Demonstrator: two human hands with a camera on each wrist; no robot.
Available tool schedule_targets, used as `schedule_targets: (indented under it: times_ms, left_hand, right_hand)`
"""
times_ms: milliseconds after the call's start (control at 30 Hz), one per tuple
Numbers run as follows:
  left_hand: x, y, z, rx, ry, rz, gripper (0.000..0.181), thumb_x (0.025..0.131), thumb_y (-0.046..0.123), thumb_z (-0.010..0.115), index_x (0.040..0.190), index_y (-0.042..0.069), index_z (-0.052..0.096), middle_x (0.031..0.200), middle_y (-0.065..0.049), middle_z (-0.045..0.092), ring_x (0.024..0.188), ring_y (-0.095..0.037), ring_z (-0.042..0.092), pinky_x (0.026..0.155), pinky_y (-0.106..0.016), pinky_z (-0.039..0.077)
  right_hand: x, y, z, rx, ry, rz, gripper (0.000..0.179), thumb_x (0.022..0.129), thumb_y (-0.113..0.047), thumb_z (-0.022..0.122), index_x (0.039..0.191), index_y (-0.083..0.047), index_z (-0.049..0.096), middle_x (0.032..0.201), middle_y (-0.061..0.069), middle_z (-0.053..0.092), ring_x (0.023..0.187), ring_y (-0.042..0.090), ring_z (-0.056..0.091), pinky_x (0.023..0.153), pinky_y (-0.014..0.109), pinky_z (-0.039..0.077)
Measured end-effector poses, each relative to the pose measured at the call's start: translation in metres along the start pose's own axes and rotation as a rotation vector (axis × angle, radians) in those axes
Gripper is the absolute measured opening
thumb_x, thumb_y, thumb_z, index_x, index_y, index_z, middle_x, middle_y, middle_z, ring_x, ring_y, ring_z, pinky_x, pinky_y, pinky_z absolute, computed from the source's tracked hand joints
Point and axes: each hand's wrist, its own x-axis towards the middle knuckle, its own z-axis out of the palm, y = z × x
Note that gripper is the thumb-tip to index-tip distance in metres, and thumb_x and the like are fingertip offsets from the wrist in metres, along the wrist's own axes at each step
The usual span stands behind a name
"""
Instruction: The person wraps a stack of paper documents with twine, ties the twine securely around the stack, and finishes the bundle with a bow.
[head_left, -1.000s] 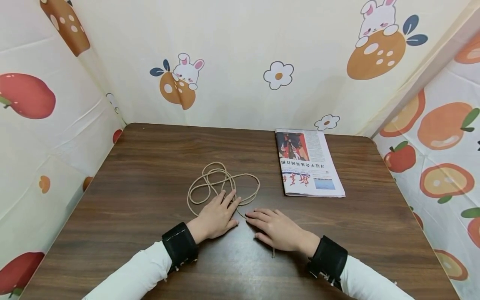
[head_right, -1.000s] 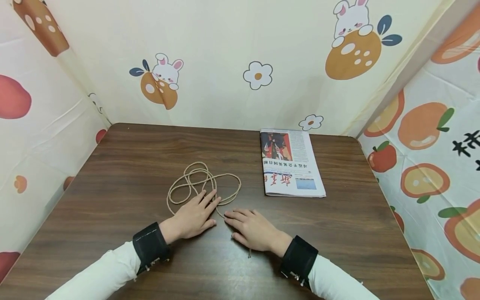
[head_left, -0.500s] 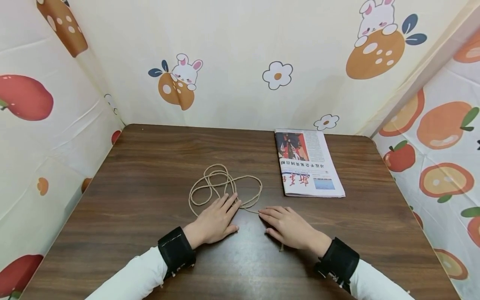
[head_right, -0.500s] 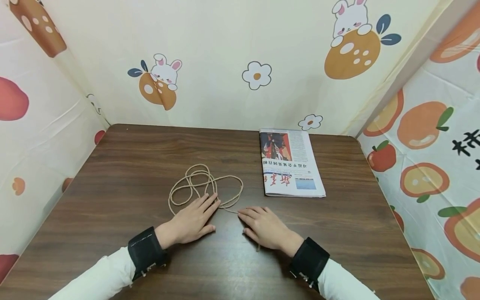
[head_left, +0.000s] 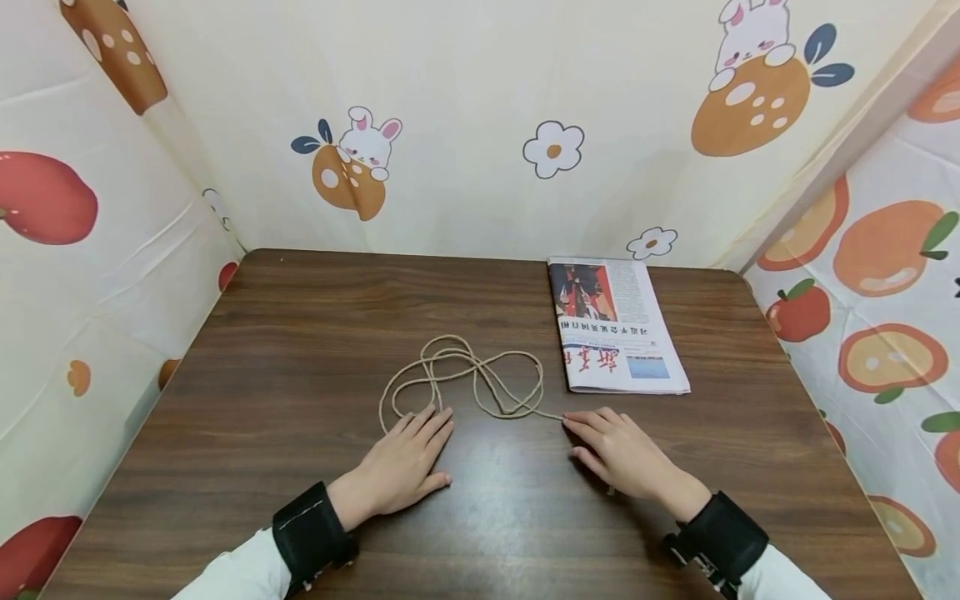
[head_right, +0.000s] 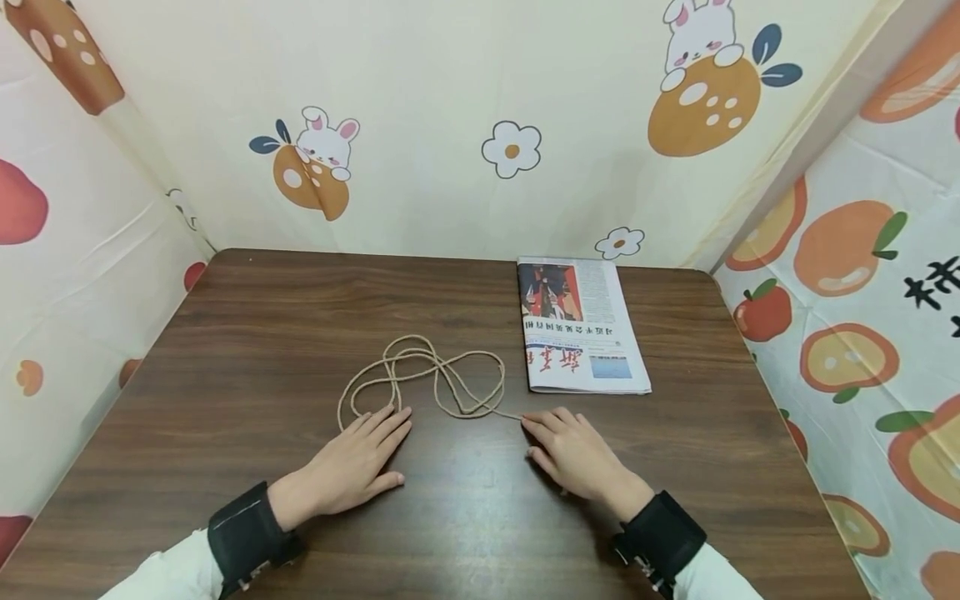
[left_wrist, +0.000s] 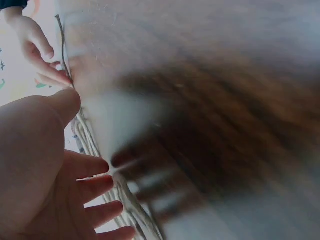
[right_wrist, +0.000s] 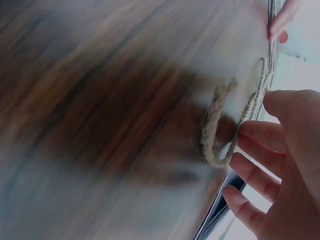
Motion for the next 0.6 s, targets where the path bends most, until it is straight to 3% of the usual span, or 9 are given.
schedule_targets:
  times_ms: [300, 600]
  left_hand:
    - [-0.027, -0.011, 0.002, -0.031, 0.032, -0.017, 0.065, 0.09, 0.048, 0.05, 0.137, 0.004, 0.041, 0.147, -0.014, 0.03, 0.134, -0.035, 0.029, 0.102, -0.05, 0.031]
    - [-0.042, -0.022, 0.004, -0.064, 0.056, -0.049, 0.063, 0.09, 0.046, 0.051, 0.137, 0.004, 0.042, 0.147, -0.014, 0.03, 0.132, -0.035, 0.032, 0.101, -0.051, 0.032]
  right_hand:
    - [-0.02, 0.015, -0.005, -0.008, 0.018, 0.103, 0.041, 0.083, -0.027, 0.066, 0.119, -0.007, 0.061, 0.117, 0.005, 0.059, 0.098, 0.023, 0.054, 0.073, 0.038, 0.043]
    - [-0.036, 0.027, -0.007, -0.042, 0.055, 0.148, 0.041, 0.081, -0.023, 0.068, 0.117, -0.005, 0.062, 0.114, 0.008, 0.06, 0.097, 0.025, 0.056, 0.071, 0.04, 0.042]
